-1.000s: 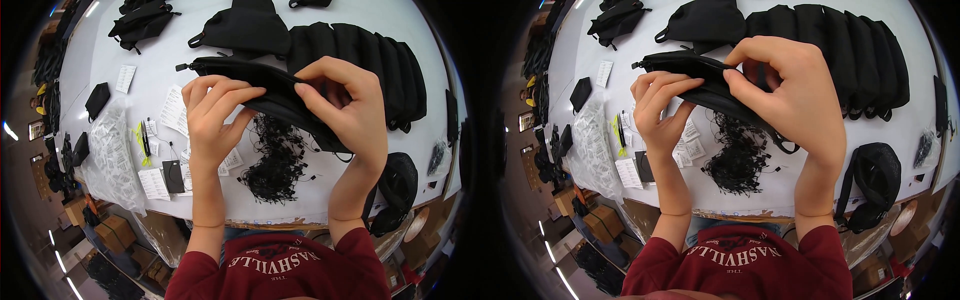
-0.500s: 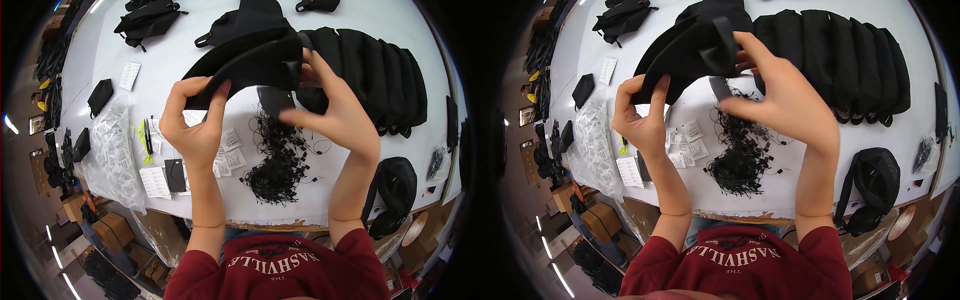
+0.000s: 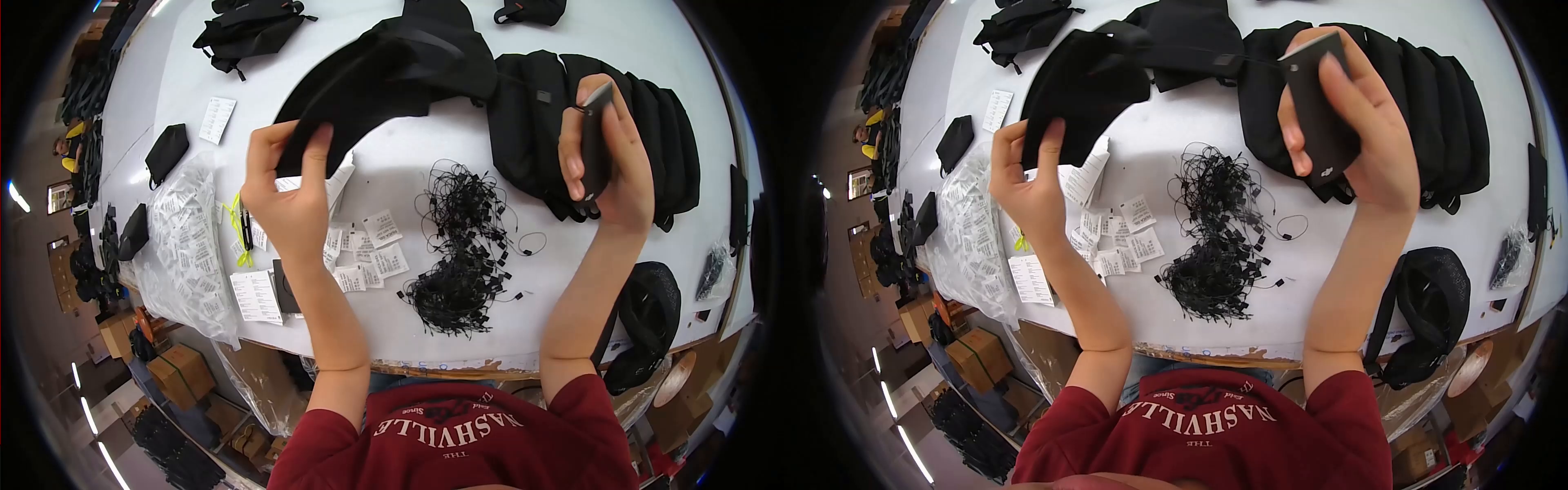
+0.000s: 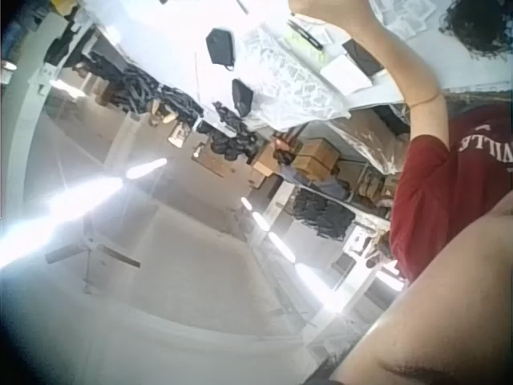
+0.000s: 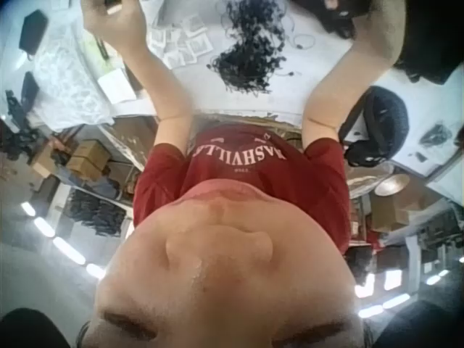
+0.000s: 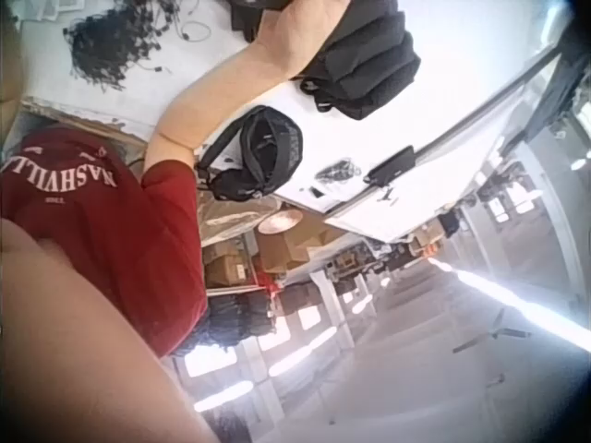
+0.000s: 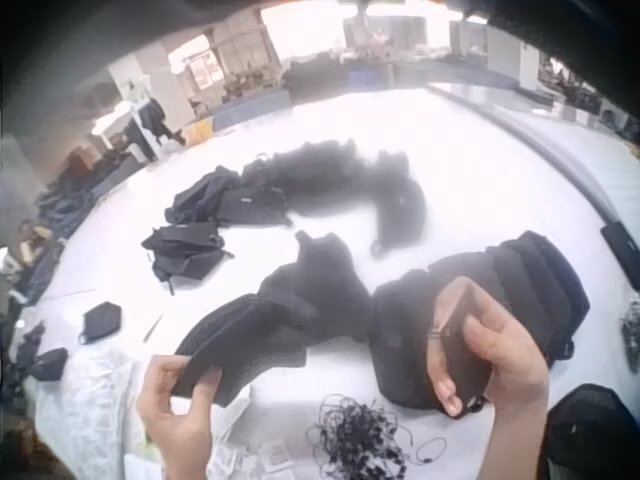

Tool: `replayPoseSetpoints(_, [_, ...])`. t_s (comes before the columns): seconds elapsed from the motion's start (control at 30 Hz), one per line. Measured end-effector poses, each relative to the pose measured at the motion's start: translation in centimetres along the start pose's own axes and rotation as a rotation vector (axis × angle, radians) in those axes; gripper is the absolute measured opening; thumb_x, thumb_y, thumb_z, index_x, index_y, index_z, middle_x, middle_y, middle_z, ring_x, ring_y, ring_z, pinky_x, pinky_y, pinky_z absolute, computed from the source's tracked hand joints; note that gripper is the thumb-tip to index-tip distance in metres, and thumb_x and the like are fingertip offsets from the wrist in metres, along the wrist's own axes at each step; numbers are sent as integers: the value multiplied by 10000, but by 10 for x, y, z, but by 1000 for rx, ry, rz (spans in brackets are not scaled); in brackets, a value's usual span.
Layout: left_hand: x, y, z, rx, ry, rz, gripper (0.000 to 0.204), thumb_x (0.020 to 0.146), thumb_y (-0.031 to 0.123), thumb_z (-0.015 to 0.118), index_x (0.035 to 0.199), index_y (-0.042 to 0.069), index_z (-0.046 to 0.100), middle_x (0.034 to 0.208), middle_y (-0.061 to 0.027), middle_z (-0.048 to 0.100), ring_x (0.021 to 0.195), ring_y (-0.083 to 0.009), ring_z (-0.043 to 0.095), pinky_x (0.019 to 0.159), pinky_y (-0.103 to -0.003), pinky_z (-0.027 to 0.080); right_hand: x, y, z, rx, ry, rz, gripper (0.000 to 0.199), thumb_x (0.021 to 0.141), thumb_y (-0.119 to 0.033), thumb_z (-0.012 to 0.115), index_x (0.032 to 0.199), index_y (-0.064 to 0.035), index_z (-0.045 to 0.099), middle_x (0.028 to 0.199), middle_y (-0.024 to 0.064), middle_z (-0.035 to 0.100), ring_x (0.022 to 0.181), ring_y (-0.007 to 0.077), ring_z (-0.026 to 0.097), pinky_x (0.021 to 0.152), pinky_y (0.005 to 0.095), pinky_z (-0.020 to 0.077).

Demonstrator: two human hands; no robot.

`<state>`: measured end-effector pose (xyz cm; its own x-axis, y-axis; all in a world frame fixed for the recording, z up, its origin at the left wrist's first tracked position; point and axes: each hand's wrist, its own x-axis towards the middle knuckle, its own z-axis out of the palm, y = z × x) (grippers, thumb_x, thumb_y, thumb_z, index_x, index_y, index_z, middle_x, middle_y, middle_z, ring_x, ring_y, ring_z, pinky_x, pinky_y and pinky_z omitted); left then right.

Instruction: Packing various electronic accessories, manuals, and silica packets into a black zippered pouch.

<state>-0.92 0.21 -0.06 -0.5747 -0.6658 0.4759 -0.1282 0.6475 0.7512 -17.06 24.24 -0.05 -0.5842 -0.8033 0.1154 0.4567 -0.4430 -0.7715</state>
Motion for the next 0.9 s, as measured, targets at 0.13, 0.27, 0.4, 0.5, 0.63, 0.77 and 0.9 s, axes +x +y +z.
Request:
replayPoseSetpoints(0.13, [-4,-1,8,127,-245,60,156,784,90,688,912,28,624,798,-99,673,761,-232,630,723,-303,450,-16,-11,-3,-543,175,-68,341,755,-71,673,1055,25,544,890,115,597,757,171,587,732,280,472])
replayPoseSetpoints(0.27, [-12,-2,17,245,-656,118,188,782,148,690,935,39,668,803,-113,659,664,-285,558,657,-344,445,-21,-28,-3,-906,596,-85,274,777,-54,694,1026,42,632,906,144,690,771,143,643,771,239,486])
replayPoseSetpoints(0.4, [-20,2,24,222,-736,-34,191,791,179,687,919,36,684,769,-118,645,711,-269,557,678,-348,443,-34,-32,-40,-826,737,-235,197,797,-13,686,982,52,665,915,131,693,795,150,647,778,248,502])
replayPoseSetpoints(0.5, [-23,3,26,266,-744,-8,201,786,187,696,918,35,687,760,-120,639,713,-269,545,686,-353,441,-17,-14,-45,-167,772,-596,202,867,-37,634,1057,28,656,956,126,677,796,146,620,751,273,511])
replayPoseSetpoints(0.63, [-22,8,21,288,-616,185,179,767,151,710,912,47,696,754,-96,620,746,-252,533,716,-335,425,15,25,-21,409,430,-300,284,911,-268,601,991,4,616,878,107,619,777,200,561,708,302,465])
replayPoseSetpoints(0.77, [-19,22,14,262,-632,218,161,751,122,714,901,64,705,777,-63,606,772,-226,518,729,-323,399,22,43,-9,354,521,-182,303,924,-330,575,850,-37,579,621,11,450,548,112,389,522,240,326])
replayPoseSetpoints(0.9, [-19,30,11,249,-630,248,158,748,111,714,898,65,705,782,-62,609,771,-228,520,728,-323,403,28,39,23,161,769,-207,306,937,-307,571,752,-64,555,539,-31,392,458,70,332,454,211,274])
